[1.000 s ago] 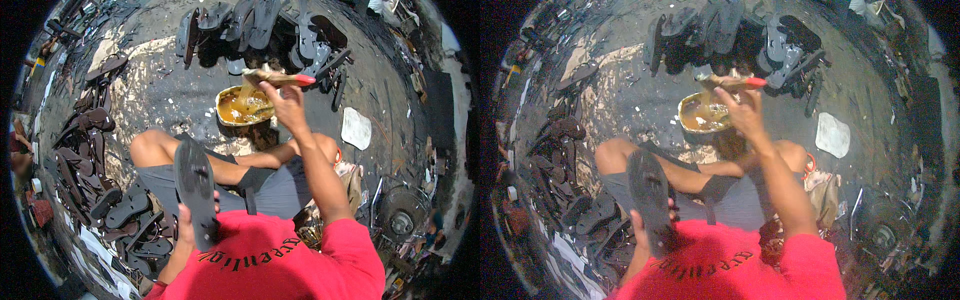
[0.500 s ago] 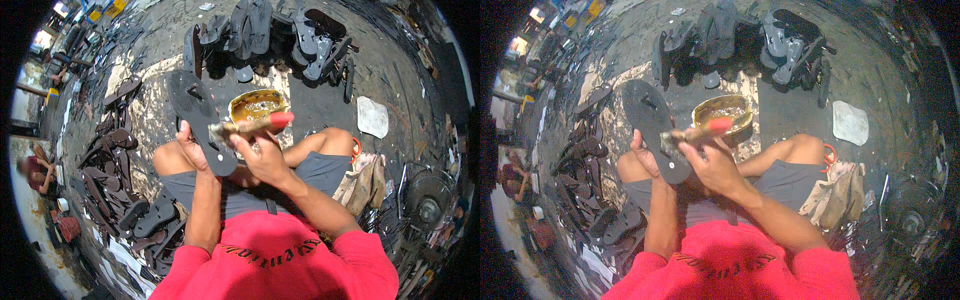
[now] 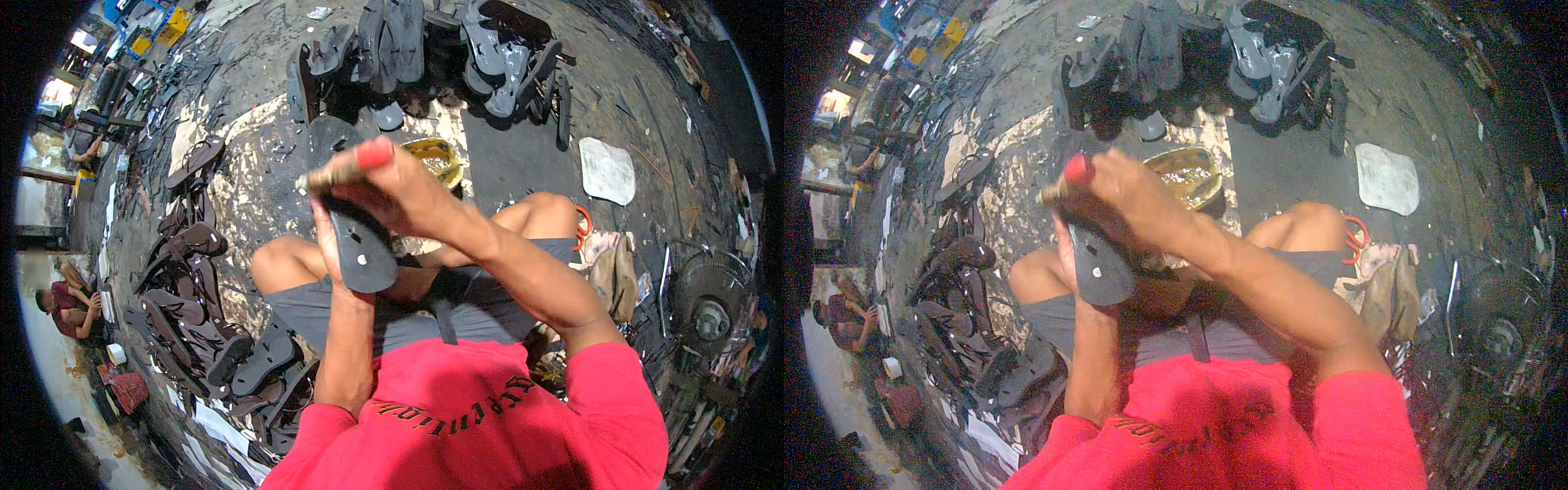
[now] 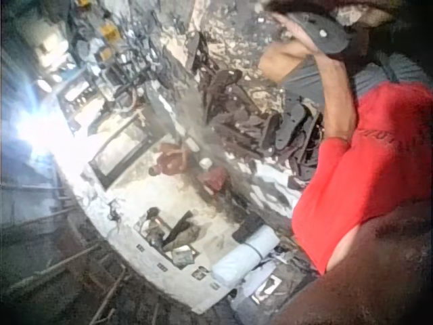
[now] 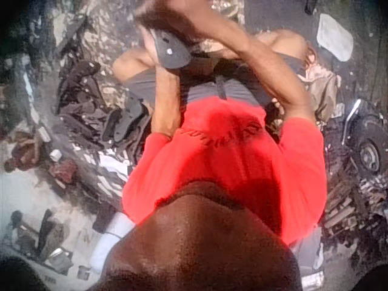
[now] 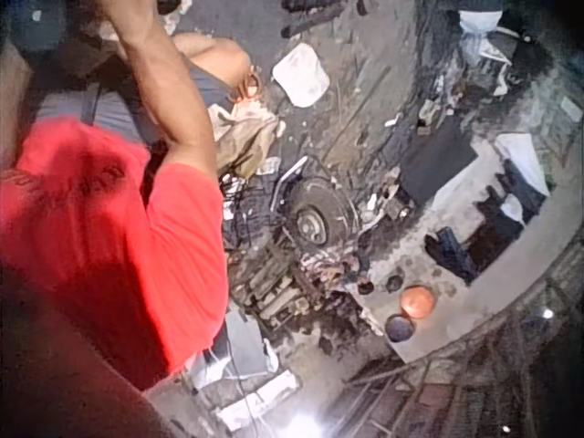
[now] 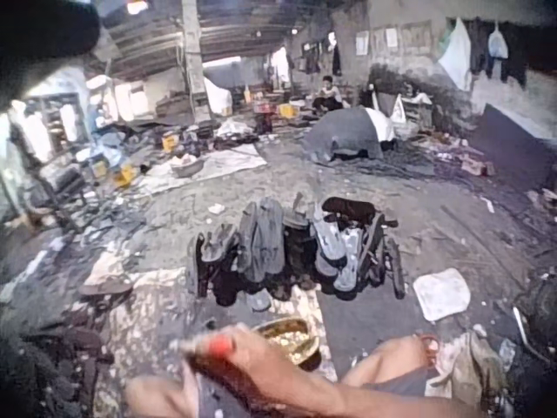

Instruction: The person sits on the floor and repeatedly applies a brown adhesive to the soles of black sandals using a brush. They dip the brush into a container of glue and spread it evenly across each sandal sole, then place the treated sandals aside.

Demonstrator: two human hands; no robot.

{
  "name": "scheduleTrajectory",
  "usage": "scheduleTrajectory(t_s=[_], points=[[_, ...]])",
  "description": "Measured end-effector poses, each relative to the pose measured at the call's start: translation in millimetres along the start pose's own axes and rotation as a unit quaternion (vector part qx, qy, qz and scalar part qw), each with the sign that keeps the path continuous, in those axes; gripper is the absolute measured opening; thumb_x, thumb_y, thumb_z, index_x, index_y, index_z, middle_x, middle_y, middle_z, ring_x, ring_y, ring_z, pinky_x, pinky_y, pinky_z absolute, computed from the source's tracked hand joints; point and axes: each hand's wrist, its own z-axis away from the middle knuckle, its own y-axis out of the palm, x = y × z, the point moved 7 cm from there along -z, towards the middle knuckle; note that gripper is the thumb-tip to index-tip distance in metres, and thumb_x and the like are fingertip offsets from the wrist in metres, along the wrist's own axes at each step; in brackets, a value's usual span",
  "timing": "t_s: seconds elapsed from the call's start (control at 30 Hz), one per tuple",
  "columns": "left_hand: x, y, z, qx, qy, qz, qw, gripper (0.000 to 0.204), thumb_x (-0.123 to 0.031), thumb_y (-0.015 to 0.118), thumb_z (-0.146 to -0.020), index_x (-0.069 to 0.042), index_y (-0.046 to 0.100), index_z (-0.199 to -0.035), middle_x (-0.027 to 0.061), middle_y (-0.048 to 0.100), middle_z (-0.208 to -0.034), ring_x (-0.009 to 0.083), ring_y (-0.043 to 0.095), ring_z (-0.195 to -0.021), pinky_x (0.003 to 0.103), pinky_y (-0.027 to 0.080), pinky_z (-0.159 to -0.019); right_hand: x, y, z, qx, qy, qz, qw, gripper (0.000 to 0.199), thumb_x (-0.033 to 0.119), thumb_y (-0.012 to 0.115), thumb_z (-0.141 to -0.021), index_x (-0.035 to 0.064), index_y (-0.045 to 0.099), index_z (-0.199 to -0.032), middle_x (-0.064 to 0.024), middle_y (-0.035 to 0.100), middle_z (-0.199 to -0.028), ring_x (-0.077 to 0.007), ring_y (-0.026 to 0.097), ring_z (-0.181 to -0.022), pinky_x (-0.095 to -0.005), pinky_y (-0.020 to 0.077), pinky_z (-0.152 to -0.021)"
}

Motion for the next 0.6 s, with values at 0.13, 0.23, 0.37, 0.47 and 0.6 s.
scheduleTrajectory(t_s=[0.13, 0.23, 0.37, 0.47, 0.6], points=[[-13.4, -7.4, -1.8, -0.021, -0.072, -0.115, 0.991, 0.082, -0.074, 0.048, -0.094, -0.001, 0.057, -0.132, 0.0197, 0.068, -0.117, 0.0331, 0.066, -0.102, 0.049, 0.055, -0.095, 15.6, 17.0, 26.3, 0.081, 0.008, -0.106, 0.991, 0.034, 0.016, 0.073, -0.088, 0.0105, 0.068, -0.121, -0.0149, 0.066, -0.114, -0.0372, 0.062, -0.100, -0.0453, 0.0499, -0.090], [-55.5, -41.7, -12.6, -0.177, 0.022, -0.256, 0.950, 0.066, -0.067, 0.054, -0.096, -0.008, 0.063, -0.124, 0.0133, 0.073, -0.103, 0.0285, 0.071, -0.074, 0.041, 0.062, -0.070, 17.6, 9.2, 47.4, 0.088, 0.163, -0.130, 0.974, 0.030, 0.022, 0.070, -0.095, 0.0071, 0.070, -0.121, -0.0131, 0.069, -0.116, -0.0310, 0.065, -0.107, -0.0404, 0.0499, -0.097], [-80.7, -78.3, -12.1, -0.226, 0.081, -0.167, 0.956, 0.079, -0.066, 0.055, -0.095, -0.002, 0.046, -0.140, 0.0270, 0.048, -0.143, 0.0437, 0.054, -0.126, 0.052, 0.050, -0.106, -13.9, -54.2, 58.3, -0.099, 0.327, -0.192, 0.920, 0.031, 0.024, 0.065, -0.102, 0.0011, 0.069, -0.123, -0.0080, 0.070, -0.117, -0.0167, 0.062, -0.109, -0.0329, 0.0492, -0.097], [-94.4, -102.4, 17.3, -0.355, 0.148, -0.136, 0.913, 0.053, -0.039, 0.062, -0.100, 0.004, 0.054, -0.128, 0.0279, 0.060, -0.129, 0.0453, 0.063, -0.117, 0.059, 0.055, -0.100, -35.9, -103.0, 80.6, -0.219, 0.393, -0.096, 0.888, 0.036, 0.027, 0.069, -0.100, -0.0031, 0.068, -0.119, -0.0071, 0.070, -0.112, -0.0141, 0.061, -0.105, -0.0305, 0.0485, -0.095], [-96.7, -57.6, 6.5, -0.233, 0.119, -0.395, 0.881, 0.024, -0.010, 0.055, -0.102, 0.007, 0.057, -0.119, 0.0247, 0.062, -0.131, 0.0394, 0.063, -0.124, 0.049, 0.059, -0.098, -45.1, -142.6, 124.7, -0.304, 0.428, -0.041, 0.850, 0.031, 0.030, 0.072, -0.098, 0.0002, 0.070, -0.105, -0.0008, 0.068, -0.094, -0.0113, 0.058, -0.087, -0.0287, 0.0483, -0.079]])
